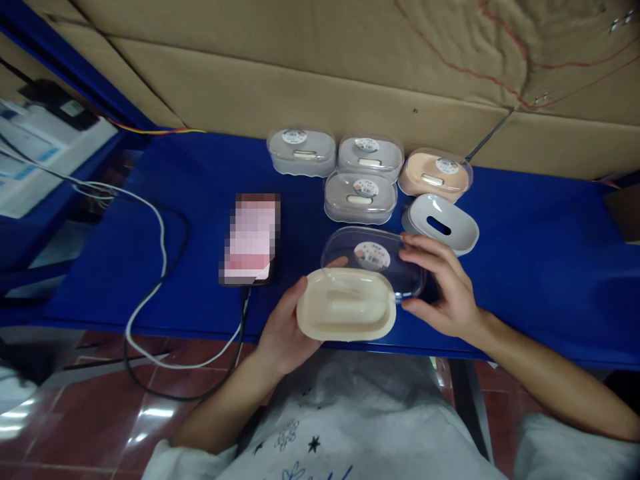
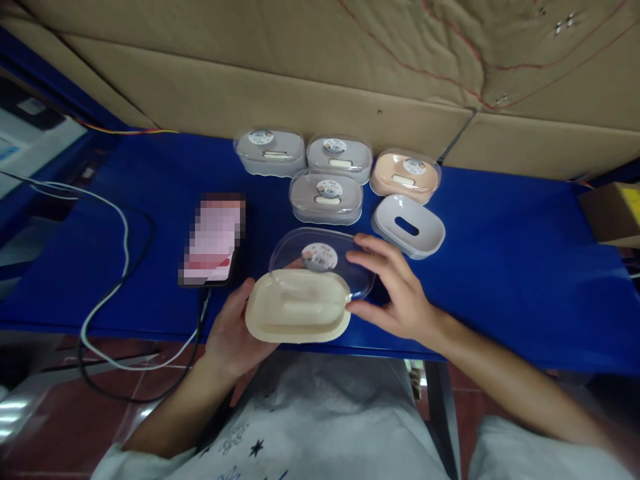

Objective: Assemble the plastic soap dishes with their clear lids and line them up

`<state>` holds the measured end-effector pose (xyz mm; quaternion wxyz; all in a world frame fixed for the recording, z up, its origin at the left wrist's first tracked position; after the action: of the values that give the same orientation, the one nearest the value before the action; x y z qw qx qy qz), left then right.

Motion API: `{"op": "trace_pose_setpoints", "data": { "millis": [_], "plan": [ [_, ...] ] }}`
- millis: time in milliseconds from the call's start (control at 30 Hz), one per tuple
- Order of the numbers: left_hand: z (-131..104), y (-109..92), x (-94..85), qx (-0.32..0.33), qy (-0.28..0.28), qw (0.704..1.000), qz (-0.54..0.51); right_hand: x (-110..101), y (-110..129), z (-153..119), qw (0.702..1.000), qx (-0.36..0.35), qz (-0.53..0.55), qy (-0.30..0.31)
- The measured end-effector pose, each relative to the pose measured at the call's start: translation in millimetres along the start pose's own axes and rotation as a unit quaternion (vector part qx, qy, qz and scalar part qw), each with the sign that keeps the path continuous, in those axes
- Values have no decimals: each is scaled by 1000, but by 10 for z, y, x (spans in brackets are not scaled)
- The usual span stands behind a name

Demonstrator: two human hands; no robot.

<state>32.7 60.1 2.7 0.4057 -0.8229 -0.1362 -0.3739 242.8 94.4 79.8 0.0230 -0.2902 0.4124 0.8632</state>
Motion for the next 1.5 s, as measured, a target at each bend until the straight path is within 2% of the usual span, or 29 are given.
{"op": "trace_pose_setpoints", "data": {
  "millis": [67,233,333,400,467,533,600,667,767,833,900,967,1033,1133,1200,1267,1500],
  "plan": [
    [-35,52,12,-22,23,999,24,-10,-83,8,999,34,-15,-2],
    [-127,230,45,-102,91,988,75,174,-259,7,996,63,-34,60],
    [-131,247,42,-105,106,986,70,250,-320,11,991,73,-67,92],
    [-120,230,39,-92,111,988,53,231,-288,36,987,54,-98,111],
    [-110,215,31,-79,109,990,38,107,-229,77,985,29,-135,105],
    [-104,208,27,-71,106,991,33,-128,-215,118,981,27,-182,63],
    [-99,206,39,-71,107,991,33,-402,-294,128,970,57,-236,17],
    [-91,204,66,-73,112,990,35,-617,-462,99,953,106,-283,4],
    [-68,196,100,-73,107,991,41,-755,-713,39,940,167,-295,36],
    [-48,192,100,-67,95,992,39,-760,-711,43,950,169,-262,31],
    [-30,195,85,-57,86,994,33,-713,-525,89,965,138,-224,-5],
    [-16,205,63,-46,83,995,25,-567,-224,134,978,89,-188,-23],
    [-9,214,46,-35,86,996,17,-269,85,143,989,35,-140,35],
    [-16,200,51,-14,92,995,19,167,406,68,984,-39,-120,124],
    [-26,166,59,7,85,996,30,353,464,12,978,-63,-128,152],
    [-34,129,68,25,73,996,48,442,440,-22,976,-70,-131,157],
    [-21,88,97,28,55,996,70,487,391,-81,966,-114,-167,161]
  ]
}}
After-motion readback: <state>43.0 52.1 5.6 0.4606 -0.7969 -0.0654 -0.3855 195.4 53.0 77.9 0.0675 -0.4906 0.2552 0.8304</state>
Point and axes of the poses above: each hand's wrist, its own z-axis towards the middle knuckle, its own x-axis out of the palm, y = z × x, the point moved 7 cm from there along z, towards the middle knuckle, and after that the axes turned 12 degrees about z, right-handed, at the moved point
